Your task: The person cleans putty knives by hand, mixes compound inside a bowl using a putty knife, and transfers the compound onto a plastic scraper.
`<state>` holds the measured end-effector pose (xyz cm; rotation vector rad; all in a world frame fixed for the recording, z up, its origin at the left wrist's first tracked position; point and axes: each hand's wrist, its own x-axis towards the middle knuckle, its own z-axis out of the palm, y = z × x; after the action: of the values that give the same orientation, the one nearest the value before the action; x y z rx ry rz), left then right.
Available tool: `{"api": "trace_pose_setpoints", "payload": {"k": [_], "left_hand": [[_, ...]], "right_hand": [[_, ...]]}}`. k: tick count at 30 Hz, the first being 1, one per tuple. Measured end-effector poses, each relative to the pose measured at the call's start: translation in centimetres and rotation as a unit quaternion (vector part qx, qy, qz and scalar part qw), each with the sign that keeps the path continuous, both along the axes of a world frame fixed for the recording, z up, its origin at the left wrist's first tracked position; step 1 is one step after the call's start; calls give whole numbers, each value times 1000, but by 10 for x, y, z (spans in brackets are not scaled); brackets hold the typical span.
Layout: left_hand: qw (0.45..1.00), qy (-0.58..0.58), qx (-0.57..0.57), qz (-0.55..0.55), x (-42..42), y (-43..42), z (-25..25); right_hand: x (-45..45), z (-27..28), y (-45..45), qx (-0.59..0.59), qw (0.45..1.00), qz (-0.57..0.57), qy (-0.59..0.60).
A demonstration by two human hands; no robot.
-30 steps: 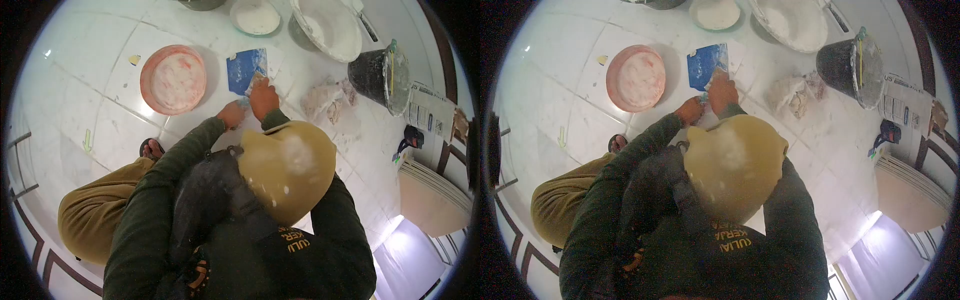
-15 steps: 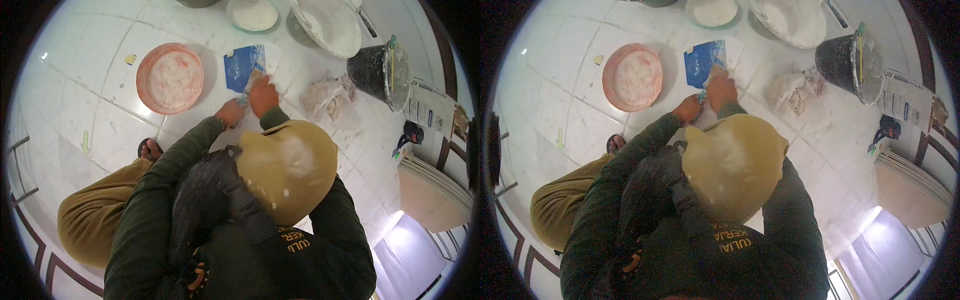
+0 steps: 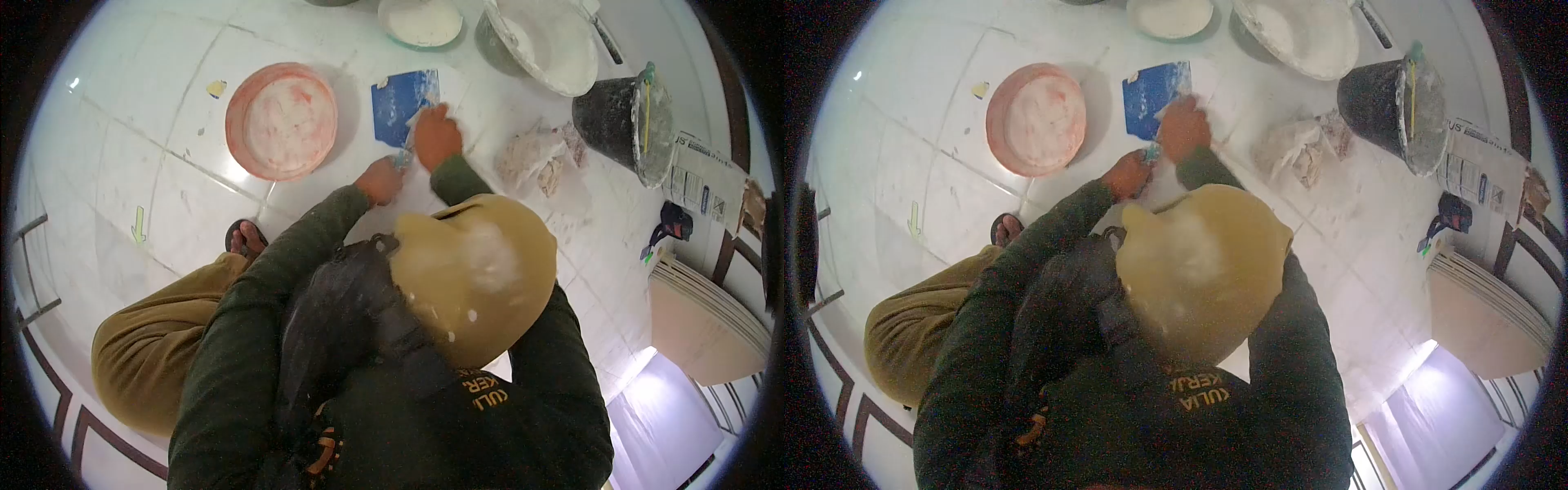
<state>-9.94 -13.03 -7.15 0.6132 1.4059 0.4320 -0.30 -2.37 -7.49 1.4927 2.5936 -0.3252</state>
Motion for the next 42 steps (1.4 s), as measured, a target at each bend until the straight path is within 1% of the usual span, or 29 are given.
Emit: {"api": "trace_pose_setpoints", "payload": {"k": [1,2,5,6,8,9,10,12,14,16,17,19,20,21,22,23,24,25,26,29,32,33,34,37,38,39,41,42], "left_hand": [[1000,1,-2,15,2,-2,-1],[1000,4,1,31,1,0,-4],[994,-54,-1,99,5,-5,-29],[995,-48,-4,90,3,-3,-23],[997,-36,-13,69,-4,1,-9],[997,-25,-16,65,-7,3,-5],[998,-15,-20,59,-9,4,-2],[999,14,-5,36,-13,5,-2],[998,52,32,0,-18,5,-5],[999,14,-3,33,-18,3,-14],[999,-6,-20,50,-18,4,-14],[999,43,4,23,-16,9,-14],[998,66,14,8,-15,7,-15],[999,46,6,18,-15,4,-17],[999,26,-1,30,-15,1,-21],[999,7,-6,43,-15,2,-23],[999,14,-8,36,-16,5,-18],[999,20,-13,25,-17,7,-8],[999,26,-17,16,-17,8,-2],[994,97,43,-31,-16,4,-13],[984,150,77,-61,-13,6,-19],[988,123,78,-48,-12,7,-20],[992,98,79,-34,-13,5,-21],[998,32,53,-14,-21,3,-11],[999,27,43,-15,-20,4,-8],[999,22,32,-16,-18,6,-4],[998,55,13,-31,-17,11,-3],[995,85,32,-46,-17,9,-19]], "right_hand": [[4,5,18,-12,1000,22,-16],[7,13,27,-59,998,7,0],[25,36,35,-56,996,-22,72],[36,31,36,-22,993,9,117],[52,24,46,-134,969,-38,205],[60,20,50,-190,948,-62,247],[64,14,55,-267,913,-112,285],[77,-31,74,-263,919,-100,277],[77,-38,76,-274,934,-37,228],[60,-15,74,-292,943,79,136],[56,-17,70,-282,948,49,138],[50,-23,66,-259,956,-7,137],[47,-6,69,-303,945,-10,126],[40,26,76,-346,931,-13,116],[35,44,80,-387,916,-14,106],[36,28,72,-310,944,10,114],[39,0,56,-230,965,34,120],[43,-14,46,-151,979,55,125],[38,4,50,-210,974,20,77],[49,-1,84,-312,938,-15,150],[39,-7,54,-204,976,19,77],[38,-9,49,-167,984,31,52],[48,-29,57,-135,984,18,114],[47,-7,85,-267,960,-22,74],[47,-16,78,-258,953,57,150],[53,-19,79,-252,958,39,131],[60,-22,83,-235,967,5,97],[57,-23,85,-227,970,-11,83]]}}
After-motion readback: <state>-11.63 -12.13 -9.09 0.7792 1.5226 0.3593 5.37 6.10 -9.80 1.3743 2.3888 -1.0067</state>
